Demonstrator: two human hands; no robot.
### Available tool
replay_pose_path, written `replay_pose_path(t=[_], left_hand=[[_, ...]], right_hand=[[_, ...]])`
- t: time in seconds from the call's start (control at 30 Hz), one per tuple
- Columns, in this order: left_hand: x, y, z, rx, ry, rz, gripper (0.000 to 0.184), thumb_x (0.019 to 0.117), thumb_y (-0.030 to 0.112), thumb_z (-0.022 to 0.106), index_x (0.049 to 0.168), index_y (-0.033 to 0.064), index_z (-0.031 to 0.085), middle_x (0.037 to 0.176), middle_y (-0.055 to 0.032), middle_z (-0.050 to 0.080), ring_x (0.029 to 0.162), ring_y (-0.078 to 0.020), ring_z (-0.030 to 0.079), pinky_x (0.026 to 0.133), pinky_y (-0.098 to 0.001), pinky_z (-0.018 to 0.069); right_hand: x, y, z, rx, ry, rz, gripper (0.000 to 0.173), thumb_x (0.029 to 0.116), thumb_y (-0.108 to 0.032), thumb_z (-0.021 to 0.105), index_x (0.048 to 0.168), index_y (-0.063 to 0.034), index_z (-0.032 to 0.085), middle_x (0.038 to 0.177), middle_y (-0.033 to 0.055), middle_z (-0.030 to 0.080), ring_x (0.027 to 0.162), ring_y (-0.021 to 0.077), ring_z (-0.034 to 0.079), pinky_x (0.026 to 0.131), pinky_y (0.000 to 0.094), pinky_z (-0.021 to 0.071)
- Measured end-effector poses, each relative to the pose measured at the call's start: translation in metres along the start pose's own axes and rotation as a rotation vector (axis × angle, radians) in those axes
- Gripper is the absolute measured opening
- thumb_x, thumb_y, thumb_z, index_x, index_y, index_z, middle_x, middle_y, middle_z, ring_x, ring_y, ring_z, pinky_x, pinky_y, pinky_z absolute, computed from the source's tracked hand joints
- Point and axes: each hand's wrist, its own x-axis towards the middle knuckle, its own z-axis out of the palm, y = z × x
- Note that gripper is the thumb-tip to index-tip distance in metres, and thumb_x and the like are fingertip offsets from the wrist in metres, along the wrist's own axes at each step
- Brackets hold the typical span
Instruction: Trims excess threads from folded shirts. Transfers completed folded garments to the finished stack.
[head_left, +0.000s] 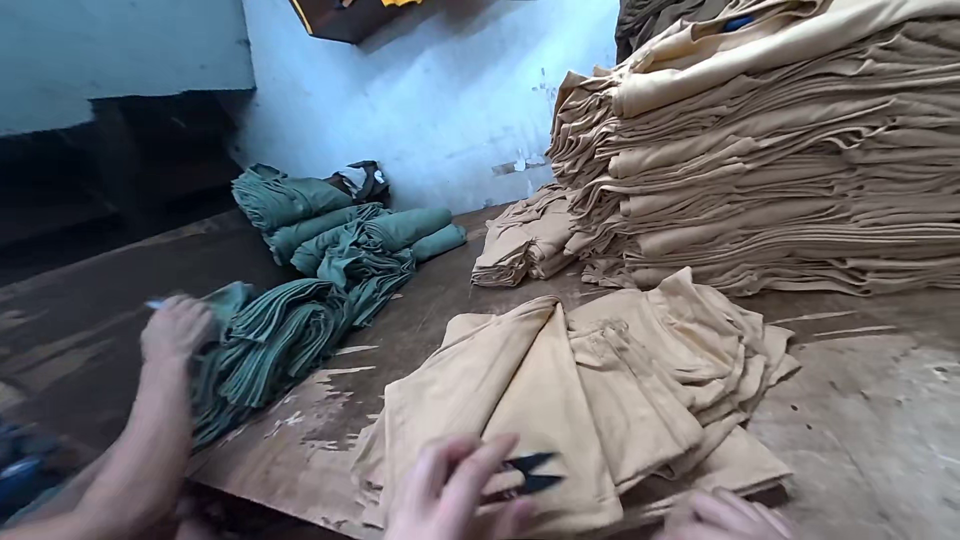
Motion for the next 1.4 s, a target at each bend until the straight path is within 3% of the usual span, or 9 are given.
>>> replay_pose_path(t=[0.1,0.27,0.67,0.8,0.9,1.0,1.17,1.27,1.4], left_hand=[[-0.003,0.013,0.024,0.009,-0.019,0.08,0.038,0.0946,0.027,0.075,0.129,0.0124,0.071,0.111,-0.0144,0.068,0.098,-0.0242,0.066,0.084,-0.0427,0.055],[-0.001,0.022,0.036,0.24,0.027,0.251,0.014,0.0979,0.02,0.067,0.106,0.0182,0.079,0.097,-0.0042,0.074,0.083,-0.0213,0.064,0.073,-0.0389,0.0489],[-0.001,0.031,0.049,0.304,0.041,0.294,0.016,0.0965,0.014,0.065,0.103,0.0187,0.08,0.095,-0.0026,0.074,0.081,-0.0202,0.062,0.073,-0.0389,0.0442],[-0.001,0.018,0.032,0.107,-0.16,0.14,0.017,0.0946,0.021,0.071,0.109,0.0143,0.075,0.098,-0.0105,0.068,0.09,-0.0268,0.066,0.078,-0.0462,0.0514],[0.0,0.006,0.029,-0.124,-0.172,0.066,0.017,0.087,0.004,0.067,0.097,0.0122,0.077,0.091,-0.0063,0.067,0.085,-0.0175,0.065,0.074,-0.0354,0.0557],[0.007,0.004,0.024,-0.276,-0.142,-0.008,0.018,0.0886,-0.002,0.062,0.099,0.0066,0.075,0.097,-0.0041,0.071,0.087,-0.0109,0.067,0.075,-0.0291,0.0581],[0.022,0.004,0.021,-0.373,-0.137,-0.205,0.008,0.0976,0.007,0.064,0.101,0.0073,0.07,0.083,0.0018,0.068,0.069,-0.0054,0.063,0.062,-0.0249,0.0538],[0.028,-0.004,0.029,-0.484,-0.116,-0.235,0.008,0.0987,0.008,0.064,0.103,0.0097,0.071,0.084,0.0027,0.069,0.07,-0.0059,0.064,0.062,-0.0244,0.0545],[0.033,-0.008,0.033,-0.629,-0.095,-0.232,0.016,0.0979,0.003,0.063,0.112,0.0075,0.068,0.086,0.0008,0.068,0.069,-0.0076,0.062,0.06,-0.0227,0.0526]], right_hand=[[0.013,-0.023,0.027,0.442,0.26,0.101,0.035,0.1008,-0.034,0.067,0.118,-0.0036,0.072,0.11,0.0106,0.07,0.094,0.0186,0.07,0.082,0.0374,0.0608],[0.028,-0.044,0.061,0.91,0.444,0.048,0.044,0.0867,-0.003,0.08,0.123,0.0052,0.056,0.1,0.0126,0.072,0.084,0.0199,0.072,0.076,0.0375,0.0632],[0.029,-0.038,0.062,1.042,0.42,-0.006,0.042,0.0828,0.007,0.076,0.121,0.0059,0.057,0.101,0.0107,0.07,0.085,0.017,0.071,0.079,0.036,0.0618],[0.025,-0.032,0.069,0.738,0.577,-0.119,0.042,0.083,-0.005,0.08,0.12,0.0061,0.062,0.105,0.0131,0.067,0.091,0.0163,0.068,0.082,0.0324,0.0608],[0.032,-0.044,0.069,0.523,0.739,-0.2,0.026,0.0868,-0.016,0.082,0.107,-0.0038,0.074,0.111,0.0129,0.064,0.104,0.0137,0.064,0.091,0.0271,0.0569],[0.052,-0.053,0.068,0.688,0.749,-0.268,0.009,0.0908,0.002,0.073,0.097,-0.0032,0.075,0.108,0.0086,0.074,0.103,0.013,0.072,0.088,0.0274,0.0627],[0.071,-0.056,0.059,0.969,0.636,-0.202,0.024,0.0987,0.006,0.054,0.122,0.0051,0.056,0.095,0.0021,0.066,0.071,0.0022,0.059,0.059,0.0184,0.0503],[0.061,-0.055,0.062,0.646,0.624,-0.275,0.048,0.0882,-0.012,0.08,0.127,0.0052,0.059,0.113,0.0138,0.066,0.096,0.0131,0.066,0.082,0.0282,0.0591],[0.064,-0.048,0.066,0.801,0.436,-0.364,0.056,0.076,0.016,0.06,0.131,0.0071,0.051,0.114,0.0157,0.064,0.099,0.0181,0.067,0.083,0.0339,0.0604]])
